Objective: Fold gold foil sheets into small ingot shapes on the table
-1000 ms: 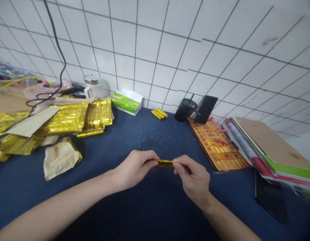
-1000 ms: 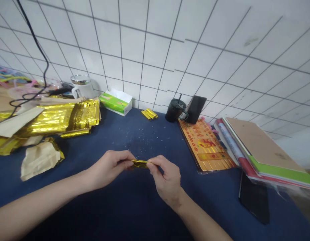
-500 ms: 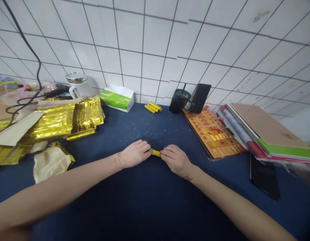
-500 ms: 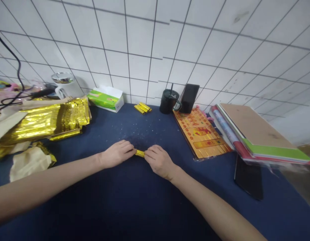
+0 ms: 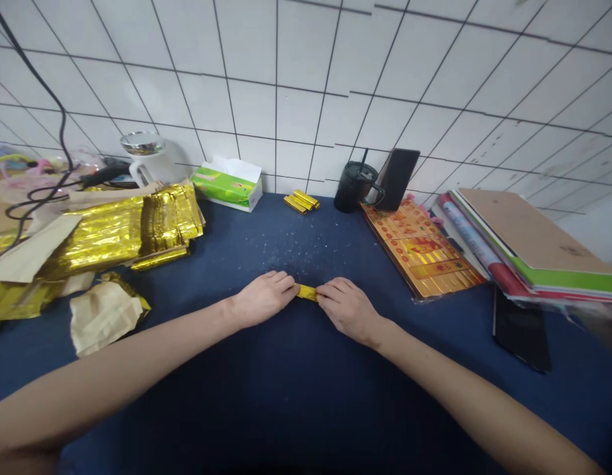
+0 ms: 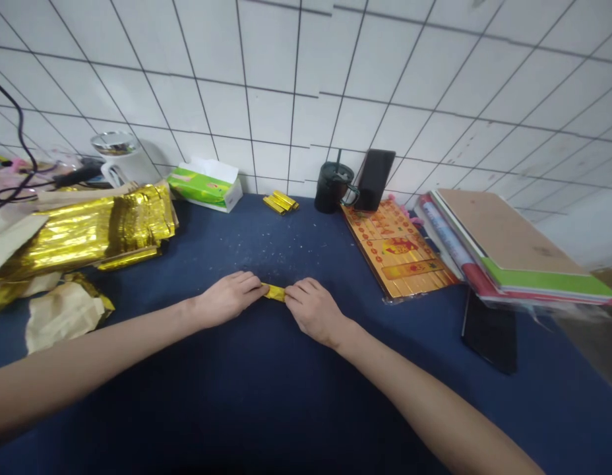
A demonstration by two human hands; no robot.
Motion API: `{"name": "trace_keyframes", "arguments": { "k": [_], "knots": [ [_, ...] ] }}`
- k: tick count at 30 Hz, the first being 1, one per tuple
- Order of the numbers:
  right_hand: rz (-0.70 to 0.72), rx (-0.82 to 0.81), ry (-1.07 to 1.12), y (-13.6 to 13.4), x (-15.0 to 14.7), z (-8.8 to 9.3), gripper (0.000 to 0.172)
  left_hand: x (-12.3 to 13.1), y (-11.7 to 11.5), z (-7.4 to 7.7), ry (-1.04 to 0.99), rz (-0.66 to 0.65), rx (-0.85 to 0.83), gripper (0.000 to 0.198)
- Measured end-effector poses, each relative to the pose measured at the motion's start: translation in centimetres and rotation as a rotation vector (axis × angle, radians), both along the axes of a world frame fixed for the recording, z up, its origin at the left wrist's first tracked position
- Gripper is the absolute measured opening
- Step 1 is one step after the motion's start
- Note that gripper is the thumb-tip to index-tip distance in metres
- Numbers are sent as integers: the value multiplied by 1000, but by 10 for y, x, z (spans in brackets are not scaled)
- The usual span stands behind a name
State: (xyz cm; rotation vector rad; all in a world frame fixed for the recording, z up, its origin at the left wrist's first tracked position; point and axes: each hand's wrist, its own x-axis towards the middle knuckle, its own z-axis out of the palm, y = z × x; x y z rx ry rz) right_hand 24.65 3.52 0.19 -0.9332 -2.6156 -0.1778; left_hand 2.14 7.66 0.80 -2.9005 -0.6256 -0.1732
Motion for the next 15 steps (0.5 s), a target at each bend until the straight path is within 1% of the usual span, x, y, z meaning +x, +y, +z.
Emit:
{"name": "trace_keyframes", "arguments": {
  "k": [5, 10, 15],
  "knots": [
    [-19, -17, -48, -6, -1, 4, 23, -1, -5, 4, 29, 15, -27, 27],
    [-82, 41, -86, -15, -2, 0, 26, -2, -11, -1, 23, -5, 37, 35],
    [-143, 28, -152, -24, -4, -3, 30, -5, -19, -5, 66, 77, -10, 41]
  ]
}}
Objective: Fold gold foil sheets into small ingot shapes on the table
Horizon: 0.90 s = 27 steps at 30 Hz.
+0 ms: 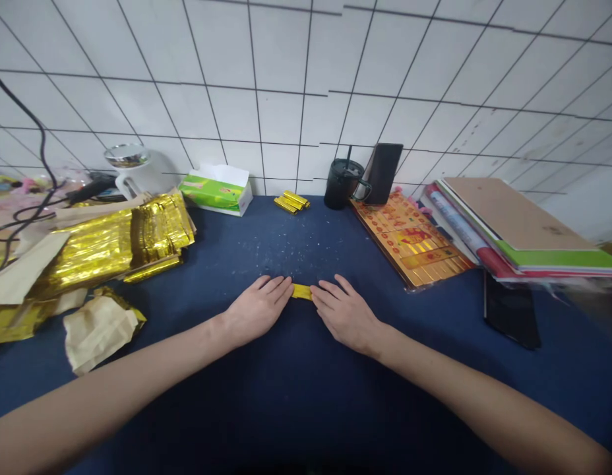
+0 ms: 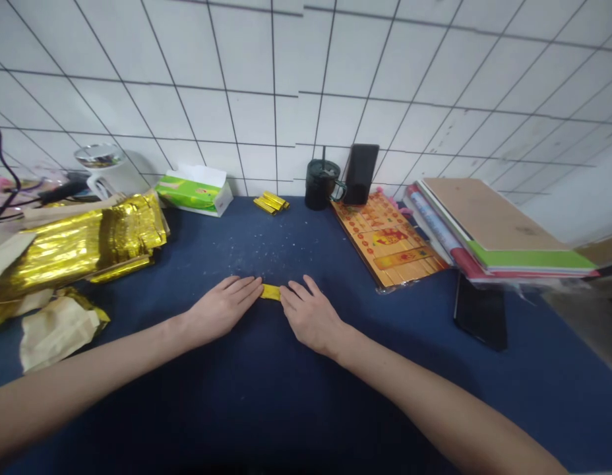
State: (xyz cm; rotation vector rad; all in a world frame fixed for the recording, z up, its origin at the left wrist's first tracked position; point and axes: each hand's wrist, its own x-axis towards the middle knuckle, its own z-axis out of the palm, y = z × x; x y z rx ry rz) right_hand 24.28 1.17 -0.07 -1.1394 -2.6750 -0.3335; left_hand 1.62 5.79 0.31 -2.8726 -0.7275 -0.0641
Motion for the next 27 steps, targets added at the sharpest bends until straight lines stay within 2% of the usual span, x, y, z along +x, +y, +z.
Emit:
{"name": "trace_keyframes", "arguments": {
  "k": [3, 7, 9, 15, 17, 20, 23, 27],
  "knots": [
    [-53, -34, -11, -6, -3, 3, 33, 1, -7, 2, -7, 66, -39, 41],
    [-110, -115, -16, -13, -5, 3, 40, 6, -18, 5, -8, 117, -66, 68],
    [-133, -152, -19, -16, -3, 1, 44, 8, -21, 6, 0, 148, -77, 73],
    [-125, -269, -7, -16, 6, 4, 51, 6, -25, 7, 14, 178, -105, 71],
    [-151, -296, 13, -15, 1, 9, 54, 7, -27, 6, 12, 190, -102, 69],
    [-199, -302, 73, -16, -18, 13, 69, 8, -29, 5, 14, 210, -100, 68],
    [-175, -356, 105, -16, -32, 10, 82, 9, -30, 4, 38, 217, -99, 67],
    [-156, -421, 77, -17, -25, 3, 83, 7, -30, 3, 20, 221, -118, 68]
  ]
}}
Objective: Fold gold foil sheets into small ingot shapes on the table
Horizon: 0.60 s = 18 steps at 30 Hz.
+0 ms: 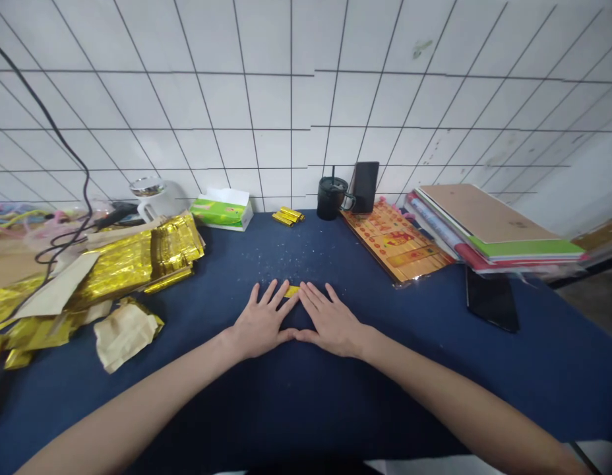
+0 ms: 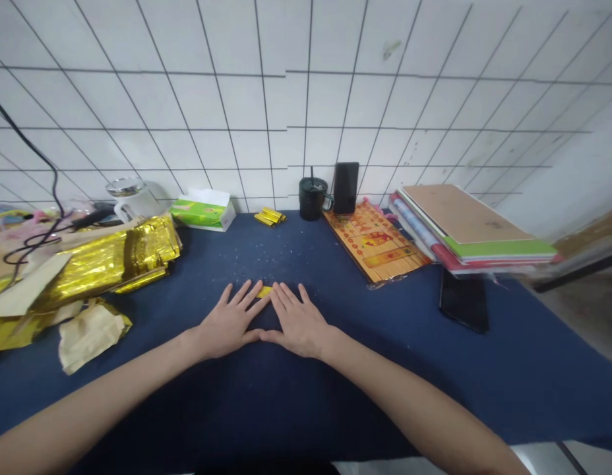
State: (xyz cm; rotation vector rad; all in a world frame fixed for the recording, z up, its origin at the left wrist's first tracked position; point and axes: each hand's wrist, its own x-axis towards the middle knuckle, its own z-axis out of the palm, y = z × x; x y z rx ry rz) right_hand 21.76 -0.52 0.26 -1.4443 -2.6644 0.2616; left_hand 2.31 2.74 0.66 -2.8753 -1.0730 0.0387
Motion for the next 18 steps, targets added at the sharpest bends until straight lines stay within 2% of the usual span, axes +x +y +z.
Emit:
{"name": "trace_keyframes", "arguments": {
  "k": [4, 10, 14, 18],
  "knots": [
    [13, 1, -23, -3, 15, -1, 78, -2, 1, -3, -24, 21, -13, 71],
    [7, 20, -16, -3, 15, -2, 77, -5, 3, -5, -1, 23, -18, 76],
    [4, 39, -6, -4, 13, -2, 76, -1, 2, 5, 57, 53, -66, 79],
    [1, 60, 7, -5, 12, -2, 74, 23, -3, 15, 64, 62, -44, 87]
  ]
}}
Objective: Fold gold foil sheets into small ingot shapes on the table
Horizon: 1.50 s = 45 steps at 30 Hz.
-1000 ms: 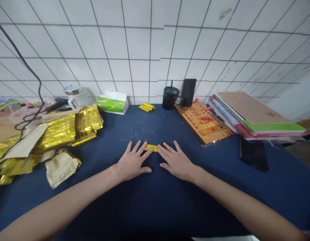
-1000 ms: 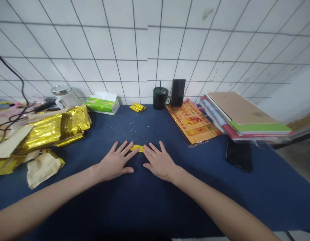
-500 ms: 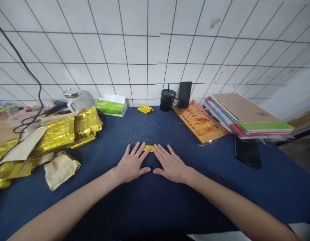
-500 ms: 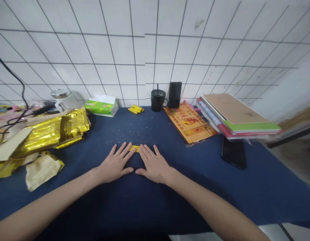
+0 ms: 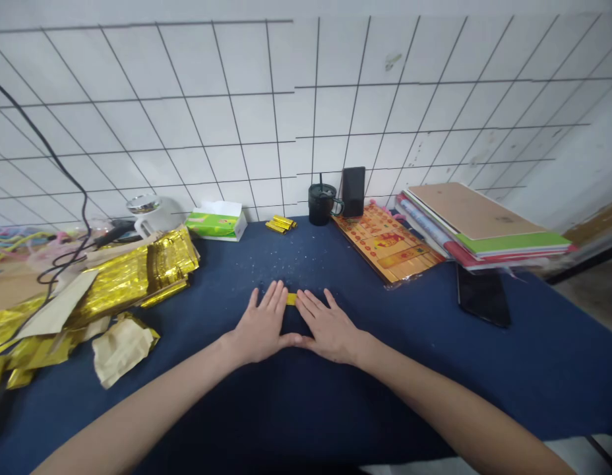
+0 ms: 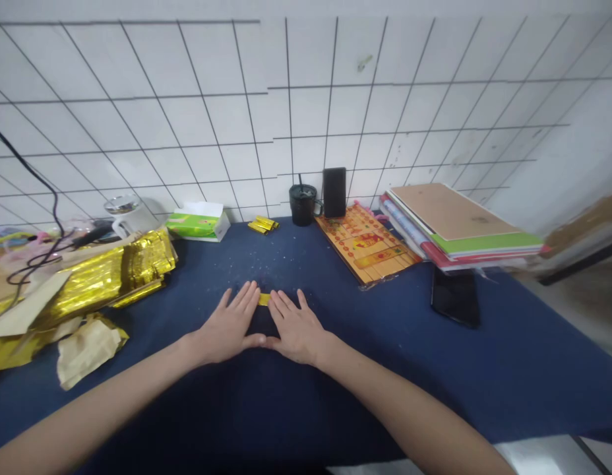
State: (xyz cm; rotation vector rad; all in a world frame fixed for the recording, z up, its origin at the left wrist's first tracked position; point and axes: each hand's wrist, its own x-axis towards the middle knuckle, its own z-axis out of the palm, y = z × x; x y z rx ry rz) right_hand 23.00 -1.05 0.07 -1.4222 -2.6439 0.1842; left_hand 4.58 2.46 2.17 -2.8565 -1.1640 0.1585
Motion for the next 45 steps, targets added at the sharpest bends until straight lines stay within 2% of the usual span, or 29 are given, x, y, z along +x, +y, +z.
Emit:
{"name": "trace_keyframes", "arguments": {
  "k": [3, 5, 11, 15, 20, 26, 32, 37, 42, 45],
  "knots": [
    [20, -15, -12, 0, 0, 0, 72, 18, -2, -1, -51, -88, -11, 95],
    [15, -27, -11, 0, 0, 0, 72, 19, 0, -5, -57, -117, -69, 95],
    [-16, -26, 21, -1, -1, 1, 74, -13, 12, -16, -54, -121, -54, 83],
    [-15, -18, 10, 1, 1, 1, 76, -21, 14, -21, -63, -119, -38, 80],
    [-27, -20, -13, -3, -4, 7, 76, -21, 20, -16, -69, -101, -100, 73],
    [19, -36, -11, -26, -25, 16, 86, -26, 32, -2, -80, -131, -170, 66],
    [27, -50, -34, -33, -33, 15, 92, -28, 36, -7, -116, -153, -201, 62],
    [23, -51, -51, -32, -33, 16, 91, -24, 33, -7, -117, -146, -178, 69],
    [9, -90, -42, -31, -35, 12, 93, -8, 17, -4, -75, -112, -158, 84],
    [3, -108, -28, -31, -35, 11, 90, -5, 10, -6, -62, -99, -192, 86]
  ]
}}
